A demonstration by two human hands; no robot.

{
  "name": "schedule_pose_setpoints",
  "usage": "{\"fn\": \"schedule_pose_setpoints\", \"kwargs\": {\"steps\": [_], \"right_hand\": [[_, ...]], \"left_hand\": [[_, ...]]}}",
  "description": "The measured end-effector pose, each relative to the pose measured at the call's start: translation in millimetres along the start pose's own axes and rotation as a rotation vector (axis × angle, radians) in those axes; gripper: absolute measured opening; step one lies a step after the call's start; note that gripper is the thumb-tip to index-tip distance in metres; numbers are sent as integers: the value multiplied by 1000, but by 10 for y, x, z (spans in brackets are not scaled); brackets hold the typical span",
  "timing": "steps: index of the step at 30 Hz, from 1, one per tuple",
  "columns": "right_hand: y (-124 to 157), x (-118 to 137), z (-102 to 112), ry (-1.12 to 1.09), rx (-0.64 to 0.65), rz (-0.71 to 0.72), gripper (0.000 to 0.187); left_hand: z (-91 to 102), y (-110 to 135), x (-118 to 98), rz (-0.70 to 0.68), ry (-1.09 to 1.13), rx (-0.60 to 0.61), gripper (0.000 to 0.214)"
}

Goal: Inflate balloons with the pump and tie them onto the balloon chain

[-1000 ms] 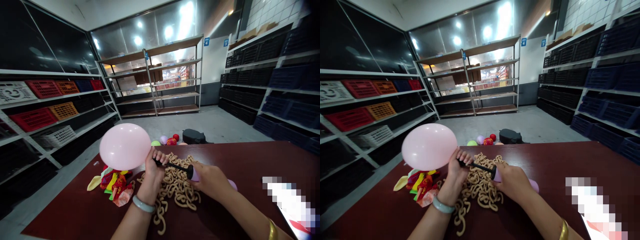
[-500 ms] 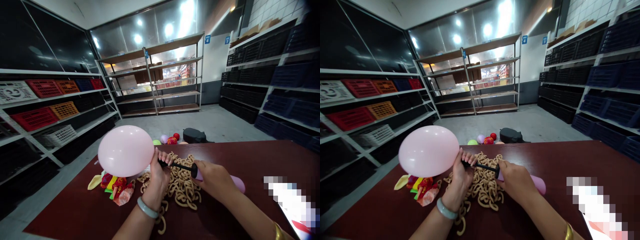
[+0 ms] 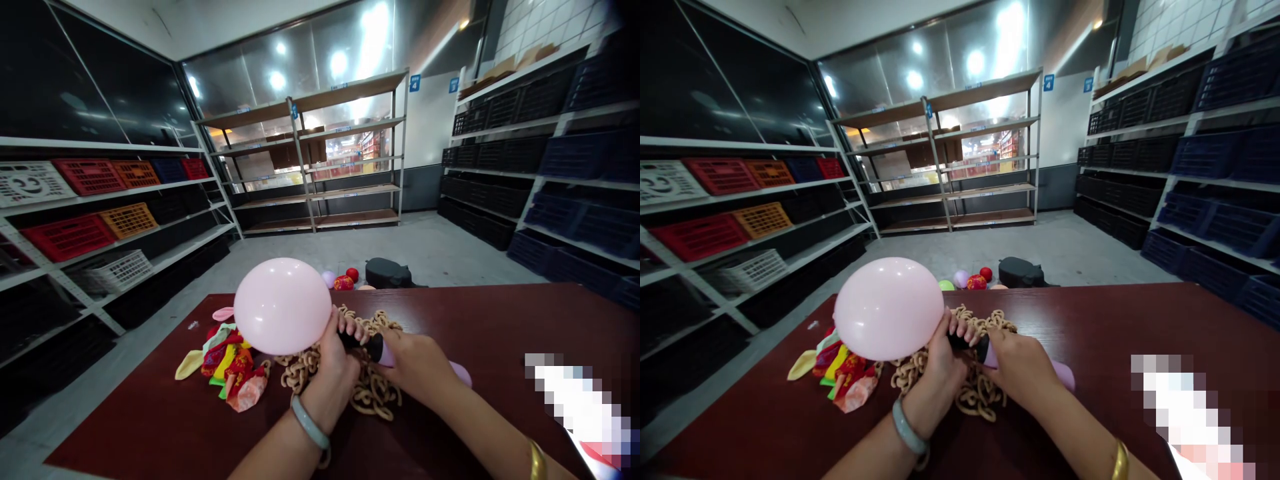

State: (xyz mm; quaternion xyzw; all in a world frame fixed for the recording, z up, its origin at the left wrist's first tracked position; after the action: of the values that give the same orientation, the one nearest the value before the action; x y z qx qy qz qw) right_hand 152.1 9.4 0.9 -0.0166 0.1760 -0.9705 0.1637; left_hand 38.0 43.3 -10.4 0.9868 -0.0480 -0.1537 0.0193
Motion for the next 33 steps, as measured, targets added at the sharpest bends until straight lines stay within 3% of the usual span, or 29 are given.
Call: {"fn": "schedule_pose_setpoints", "kwargs": {"steps": [4, 8, 11, 14, 24, 29, 33], "right_hand": [[-13, -33, -1, -17, 45, -15, 37], [-6, -66, 43, -64, 26, 2, 42], [4, -107, 85, -52, -24, 6, 45], [12, -163, 110, 2, -41, -8, 43], [10, -48, 88, -3, -44, 22, 43], [20, 51, 78, -22, -20, 9, 38], [-4, 66, 64, -58, 25, -6, 36]], "left_hand": [[12, -134, -425, -60, 50, -38, 46], [-61, -197, -1011, -188, 58, 46, 44], [-90, -200, -1190, -227, 69, 84, 43], [-111, -190, -1072, -223, 80, 104, 42], [-82, 31, -72, -57, -136, 118, 40], [-72, 76, 26, -72, -131, 103, 42], [-55, 0, -76, -47, -92, 10, 47]]}}
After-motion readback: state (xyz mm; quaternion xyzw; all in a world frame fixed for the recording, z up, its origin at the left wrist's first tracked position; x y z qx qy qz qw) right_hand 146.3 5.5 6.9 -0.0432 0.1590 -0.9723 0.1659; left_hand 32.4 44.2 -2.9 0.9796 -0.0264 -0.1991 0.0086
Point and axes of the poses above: each hand's wrist, its own y-axis away from the middle knuckle, its own z-axis out of the back of the hand, x = y × z, the point moved 6 cm from there along -y, towards the middle knuckle, and after that the axes turned 11 degrees about y, right-handed, at the moved point
